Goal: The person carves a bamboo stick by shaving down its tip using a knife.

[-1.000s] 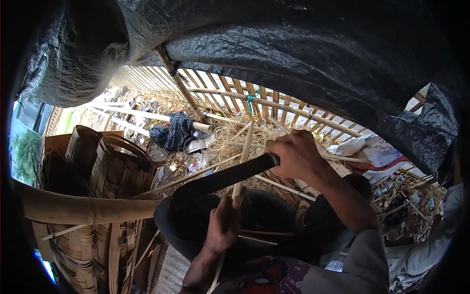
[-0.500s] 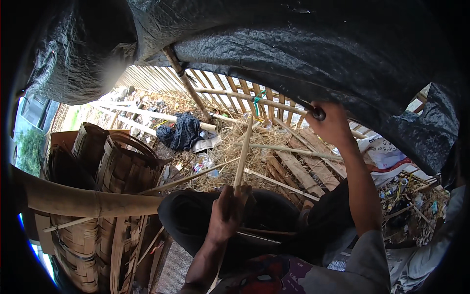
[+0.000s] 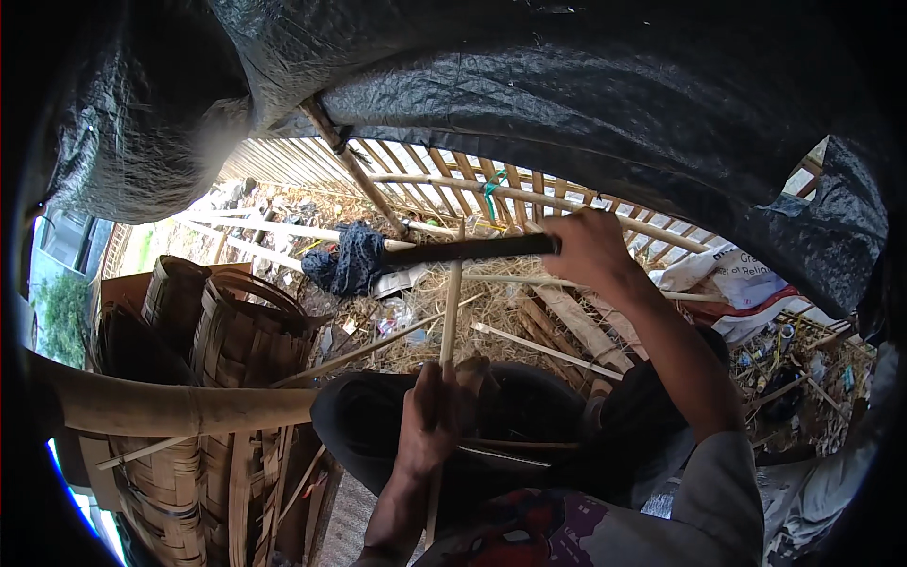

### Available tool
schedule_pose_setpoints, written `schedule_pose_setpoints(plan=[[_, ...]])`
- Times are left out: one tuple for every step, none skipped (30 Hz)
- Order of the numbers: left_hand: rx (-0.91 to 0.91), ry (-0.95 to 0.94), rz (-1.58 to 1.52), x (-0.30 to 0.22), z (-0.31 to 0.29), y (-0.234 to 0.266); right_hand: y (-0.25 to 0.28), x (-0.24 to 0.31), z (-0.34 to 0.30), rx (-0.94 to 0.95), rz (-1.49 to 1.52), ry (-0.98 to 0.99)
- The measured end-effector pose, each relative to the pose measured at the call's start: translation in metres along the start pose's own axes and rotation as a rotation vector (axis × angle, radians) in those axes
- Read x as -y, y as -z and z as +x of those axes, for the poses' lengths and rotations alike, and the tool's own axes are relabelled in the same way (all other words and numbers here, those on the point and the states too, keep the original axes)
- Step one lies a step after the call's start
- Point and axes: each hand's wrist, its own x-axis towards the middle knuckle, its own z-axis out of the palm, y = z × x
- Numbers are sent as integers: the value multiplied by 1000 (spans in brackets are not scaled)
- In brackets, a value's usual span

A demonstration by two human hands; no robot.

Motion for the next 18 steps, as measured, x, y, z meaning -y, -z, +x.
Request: schedule_pose_setpoints(plan=[[33, -25, -39, 2, -3, -3, 9, -14, 14, -7, 37, -339], [56, -49, -75, 6, -4, -5, 11, -44, 18, -106, -138, -297], [67, -71, -53, 12, -3, -5, 22, -56, 25, -48, -204, -339], [66, -70, -51, 15, -2, -5, 23, -59, 23, -150, -106, -375], [21, -33, -139, 17, -1, -5, 22, -60, 22, -188, 0, -423], [-24, 4, -228, 20, -1, -4, 20, -61, 20, -225, 105, -471], [1, -8, -208, 20, 1, -3, 19, -59, 16, -225, 105, -470], [-1, -11, -211, 21, 4, -5, 23, -51, 13, -245, 192, -320], [39, -22, -215, 23, 5, -6, 25, -42, 7, -263, 277, -177], [71, -27, -212, 26, 4, -3, 21, -30, 4, -243, 262, -71], [69, -21, -208, 26, 2, -2, 18, -19, 0, -205, 274, 68], [52, 2, -268, 22, 0, -2, 17, -9, -4, -169, 278, 206], [30, 25, -326, 20, -1, -3, 13, 1, -10, -126, 248, 256], [27, 26, -323, 22, -2, -6, 9, 10, -15, -83, 218, 307], [-9, -47, -318, 25, -2, -10, 10, 16, -18, 37, 131, 323], [-25, -85, -315, 25, -2, -11, 8, 20, -21, 35, 131, 321], [-44, -121, -311, 25, -3, -12, 4, 24, -24, -22, 83, 392], [-15, -56, -300, 25, -2, -11, 1, 26, -27, -80, 32, 457]])
